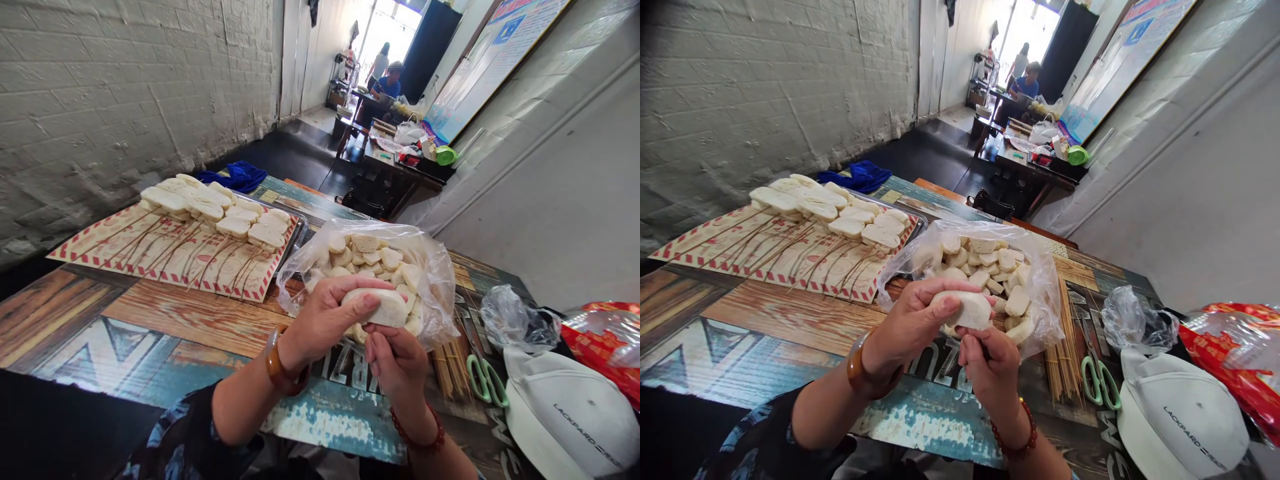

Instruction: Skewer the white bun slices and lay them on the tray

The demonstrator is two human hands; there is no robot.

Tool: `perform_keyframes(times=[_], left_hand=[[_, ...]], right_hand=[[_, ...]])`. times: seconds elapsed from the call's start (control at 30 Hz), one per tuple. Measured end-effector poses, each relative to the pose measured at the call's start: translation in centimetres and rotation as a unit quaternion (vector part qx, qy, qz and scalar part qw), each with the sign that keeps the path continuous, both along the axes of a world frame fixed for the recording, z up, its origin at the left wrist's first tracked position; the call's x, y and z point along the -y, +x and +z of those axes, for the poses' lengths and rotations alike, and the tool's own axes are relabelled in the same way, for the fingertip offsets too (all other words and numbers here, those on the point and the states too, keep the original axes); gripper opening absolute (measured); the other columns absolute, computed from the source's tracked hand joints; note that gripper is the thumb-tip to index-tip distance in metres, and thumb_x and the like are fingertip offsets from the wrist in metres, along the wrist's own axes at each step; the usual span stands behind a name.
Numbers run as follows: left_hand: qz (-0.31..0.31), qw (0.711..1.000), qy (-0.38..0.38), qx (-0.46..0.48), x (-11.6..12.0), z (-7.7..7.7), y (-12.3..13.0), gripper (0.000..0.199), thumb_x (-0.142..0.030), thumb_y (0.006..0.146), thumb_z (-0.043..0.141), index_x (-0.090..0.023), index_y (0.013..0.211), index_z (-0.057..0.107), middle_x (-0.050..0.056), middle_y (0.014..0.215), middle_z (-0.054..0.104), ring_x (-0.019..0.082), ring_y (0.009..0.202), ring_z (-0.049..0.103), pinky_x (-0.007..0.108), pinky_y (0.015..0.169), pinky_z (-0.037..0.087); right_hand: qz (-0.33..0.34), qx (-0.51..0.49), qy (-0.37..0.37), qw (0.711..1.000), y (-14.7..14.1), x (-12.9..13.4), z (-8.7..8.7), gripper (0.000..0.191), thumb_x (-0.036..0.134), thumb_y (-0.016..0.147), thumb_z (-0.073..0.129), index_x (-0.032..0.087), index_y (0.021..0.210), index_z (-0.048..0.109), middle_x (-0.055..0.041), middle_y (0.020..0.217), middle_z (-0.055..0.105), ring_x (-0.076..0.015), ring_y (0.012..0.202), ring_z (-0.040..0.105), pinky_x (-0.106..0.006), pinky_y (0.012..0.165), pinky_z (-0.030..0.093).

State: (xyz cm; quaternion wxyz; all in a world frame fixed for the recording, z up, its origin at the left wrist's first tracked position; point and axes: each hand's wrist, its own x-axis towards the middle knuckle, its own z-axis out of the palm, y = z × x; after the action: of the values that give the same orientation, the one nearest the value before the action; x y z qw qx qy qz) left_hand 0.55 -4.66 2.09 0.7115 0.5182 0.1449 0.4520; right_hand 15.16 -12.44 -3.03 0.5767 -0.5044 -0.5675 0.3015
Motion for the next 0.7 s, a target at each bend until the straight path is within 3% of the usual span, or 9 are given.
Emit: perform_keyframes(times=[0.2,0.43,0.57,0.7], left_hand=[[0.024,0.998,0.008,-0.053,-0.3,-0.2,0.1,0.049,-0.056,0.086,0.067,-0.016,0.113,0.077,0.013,0.107,0.077,0.023,0.092,0.069,0.029,0.077,0.054],[0.023,0.996,0.004,-0.083,-0.2,-0.6,0.7,0.047,-0.054,0.086,0.069,-0.015,0.111,0.077,0.01,0.094,0.076,0.017,0.079,0.065,0.026,0.072,0.05],[-0.003,0.998,-0.057,-0.032,-0.4,-0.8,1.2,0.05,-0.053,0.081,0.074,-0.014,0.112,0.076,0.009,0.092,0.075,0.016,0.078,0.065,0.026,0.075,0.05],[0.016,0.991,-0.131,-0.012,-1.1,-1.1,1.5,0.048,-0.044,0.071,0.085,-0.014,0.108,0.075,0.007,0.092,0.074,0.014,0.076,0.065,0.024,0.071,0.05]], right_hand=[[0.002,-0.006,-0.031,0.999,-0.5,-0.1,1.4,0.019,0.028,0.096,0.058,0.02,0.086,0.072,0.0045,0.053,0.059,-0.0064,0.034,0.045,-0.018,0.035,0.037],[0.0,-0.011,-0.067,0.998,-0.4,-0.2,1.6,0.042,0.037,0.099,0.056,0.018,0.061,0.058,0.0033,0.051,0.055,-0.0059,0.035,0.045,-0.018,0.036,0.034],[0.008,-0.053,-0.09,0.994,-0.1,-0.5,1.0,0.037,0.04,0.098,0.058,0.018,0.068,0.061,0.0038,0.054,0.057,-0.0057,0.037,0.047,-0.018,0.038,0.035],[0.024,-0.074,-0.111,0.991,0.1,-1.1,1.0,0.031,0.043,0.096,0.06,0.017,0.082,0.066,0.003,0.06,0.061,-0.0065,0.04,0.051,-0.016,0.037,0.038]])
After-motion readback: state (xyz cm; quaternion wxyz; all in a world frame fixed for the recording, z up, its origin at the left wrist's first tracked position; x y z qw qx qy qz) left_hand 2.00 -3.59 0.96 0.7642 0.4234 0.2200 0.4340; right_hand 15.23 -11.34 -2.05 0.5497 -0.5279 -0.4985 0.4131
